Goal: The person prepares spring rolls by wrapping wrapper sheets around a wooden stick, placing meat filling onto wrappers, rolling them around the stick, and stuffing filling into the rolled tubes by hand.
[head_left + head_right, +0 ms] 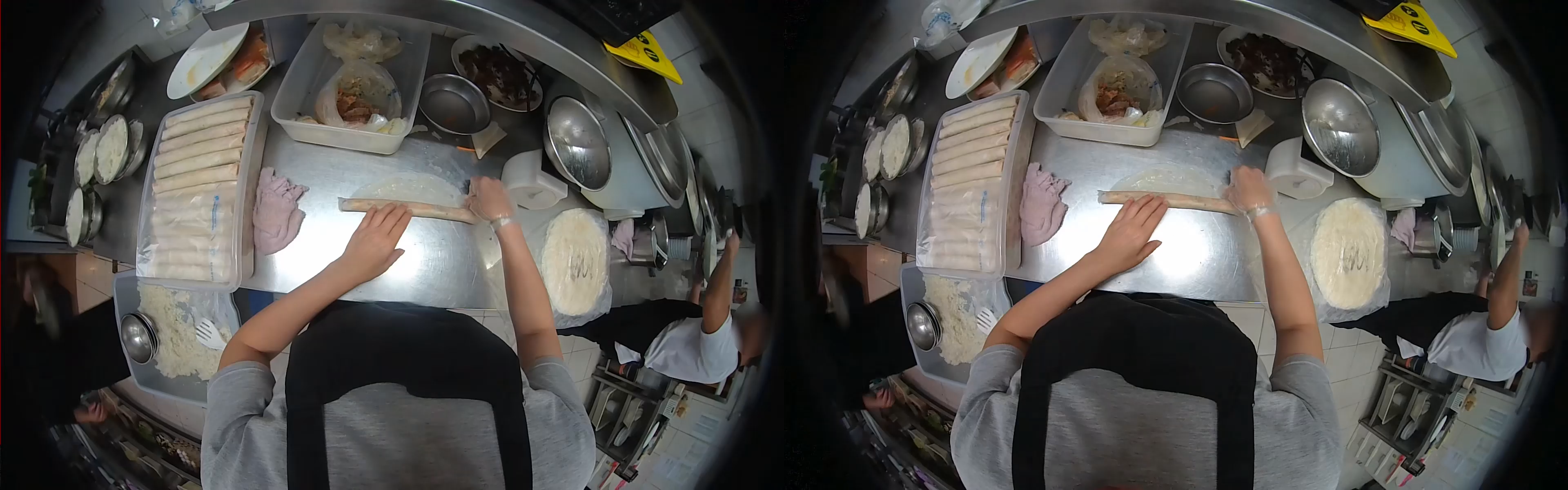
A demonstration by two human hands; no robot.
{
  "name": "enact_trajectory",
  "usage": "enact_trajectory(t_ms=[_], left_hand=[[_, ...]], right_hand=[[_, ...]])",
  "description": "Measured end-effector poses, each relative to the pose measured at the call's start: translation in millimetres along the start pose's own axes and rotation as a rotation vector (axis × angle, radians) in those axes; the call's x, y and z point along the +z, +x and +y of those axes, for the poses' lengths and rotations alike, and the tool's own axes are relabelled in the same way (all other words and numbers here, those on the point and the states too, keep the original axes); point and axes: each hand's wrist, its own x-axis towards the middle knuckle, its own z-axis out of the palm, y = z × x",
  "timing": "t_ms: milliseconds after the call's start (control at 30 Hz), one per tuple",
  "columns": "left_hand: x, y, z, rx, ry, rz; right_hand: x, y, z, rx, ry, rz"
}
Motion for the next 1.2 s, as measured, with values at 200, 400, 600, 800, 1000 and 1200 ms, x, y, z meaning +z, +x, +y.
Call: enact_trajectory(t_ms=[200,400,600,800,1000,1200], left_hand=[[4,-2,-3,0.010,0.006,-0.013],[3,0,-5,0.013,0.000,0.000],[4,10,-14,0.023,0.012,0.050],[-1,30,-30,0.002,-0.052,0.035],[3,37,-25,0.071,0.016,0.178],[4,52,-40,0.049,-0.069,0.182]], right_hand=[[4,21,5,0.142,0.054,-0.071],[-3,1,13,0.096,0.097,-0.069],[9,-27,-40,-0.411,0.407,0.492],[25,-22,-46,-0.452,0.296,0.339],[17,1,-42,-0.449,0.390,0.264],[20,-2,-56,-0.542,0.280,0.415]])
